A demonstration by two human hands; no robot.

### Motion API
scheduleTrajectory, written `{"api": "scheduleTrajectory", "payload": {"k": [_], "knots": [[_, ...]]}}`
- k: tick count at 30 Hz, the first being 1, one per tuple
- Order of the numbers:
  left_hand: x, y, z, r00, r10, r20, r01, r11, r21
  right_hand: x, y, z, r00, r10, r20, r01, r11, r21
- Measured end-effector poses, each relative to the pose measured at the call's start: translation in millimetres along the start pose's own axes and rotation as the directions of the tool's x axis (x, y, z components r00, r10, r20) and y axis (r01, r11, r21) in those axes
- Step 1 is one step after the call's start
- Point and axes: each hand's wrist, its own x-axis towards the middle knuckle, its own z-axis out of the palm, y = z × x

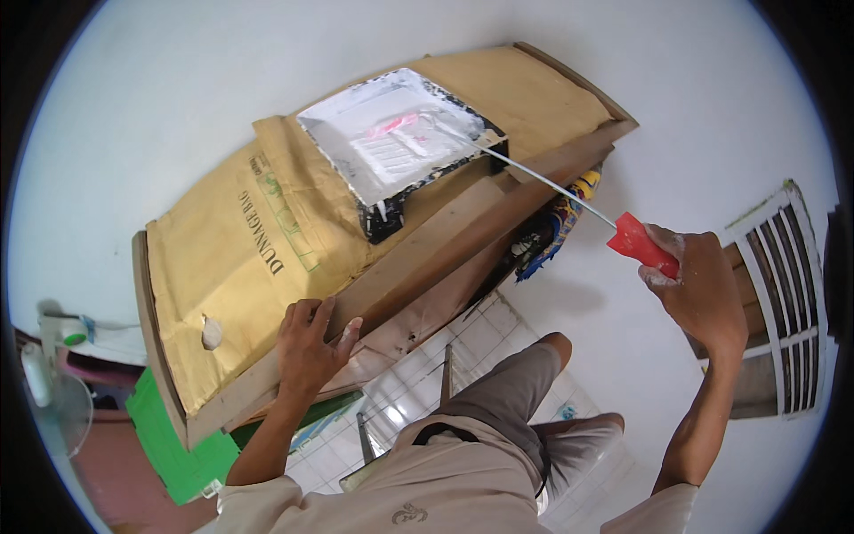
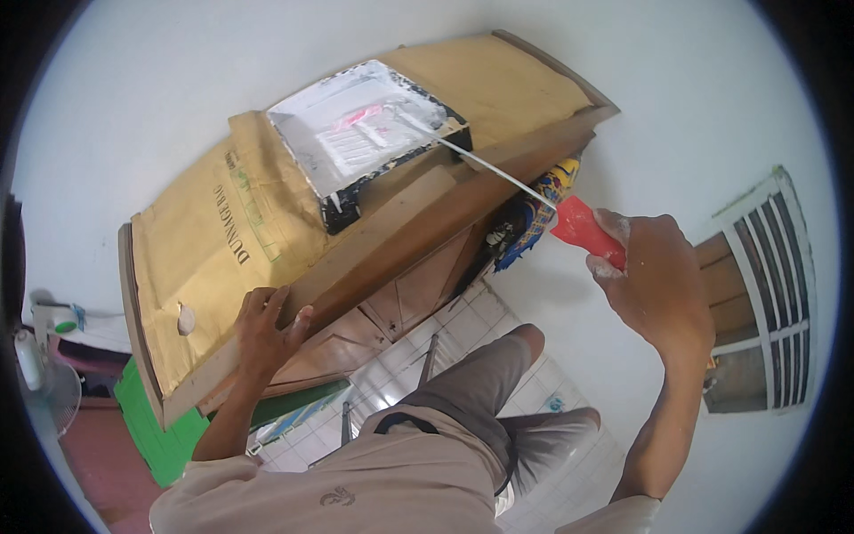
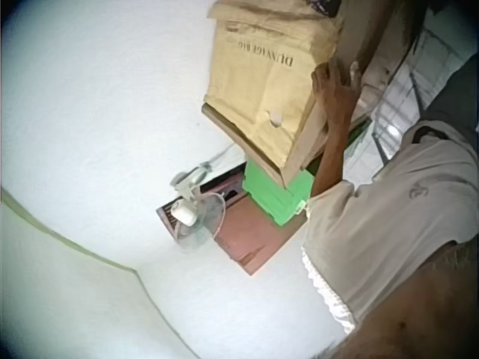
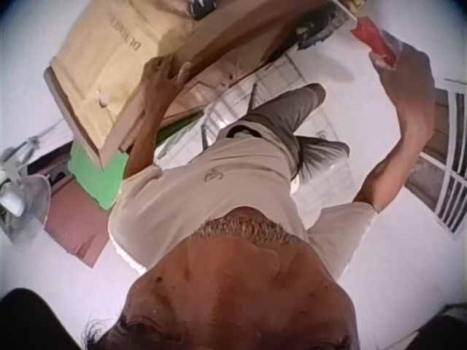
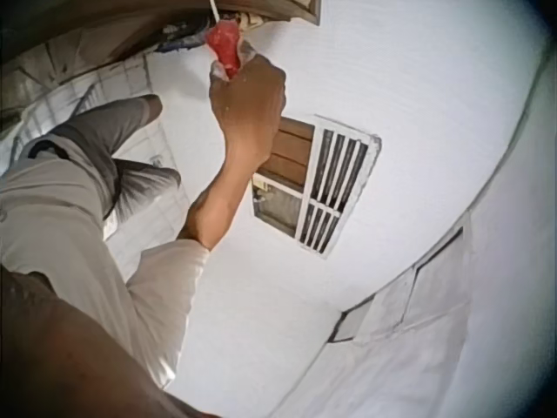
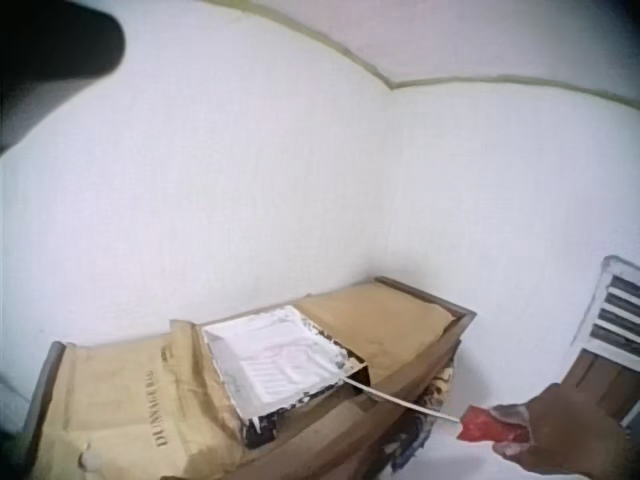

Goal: The person dips a paint roller into a tray of white paint and applies it to the ceiling along a green masked edge.

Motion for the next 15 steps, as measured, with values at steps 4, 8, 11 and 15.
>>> {"api": "scheduleTrajectory", "payload": {"k": [4,8,11,15], "knots": [[-2,0,1,0.999,0.027,-0.021,-0.027,0.999,0.028,-20,18,-1,0.996,0.047,0.074,-0.053,0.996,0.071],[-1,4,0,0.999,0.008,-0.034,-0.007,1.000,0.016,-32,34,4,0.998,-0.051,0.025,0.048,0.993,0.110],[-1,5,4,0.997,0.009,-0.071,-0.006,0.999,0.046,-41,54,22,0.996,-0.072,-0.050,0.080,0.983,0.166],[-5,8,7,0.996,0.041,-0.078,-0.034,0.996,0.082,-55,77,61,0.998,-0.036,0.053,0.015,0.939,0.343]]}}
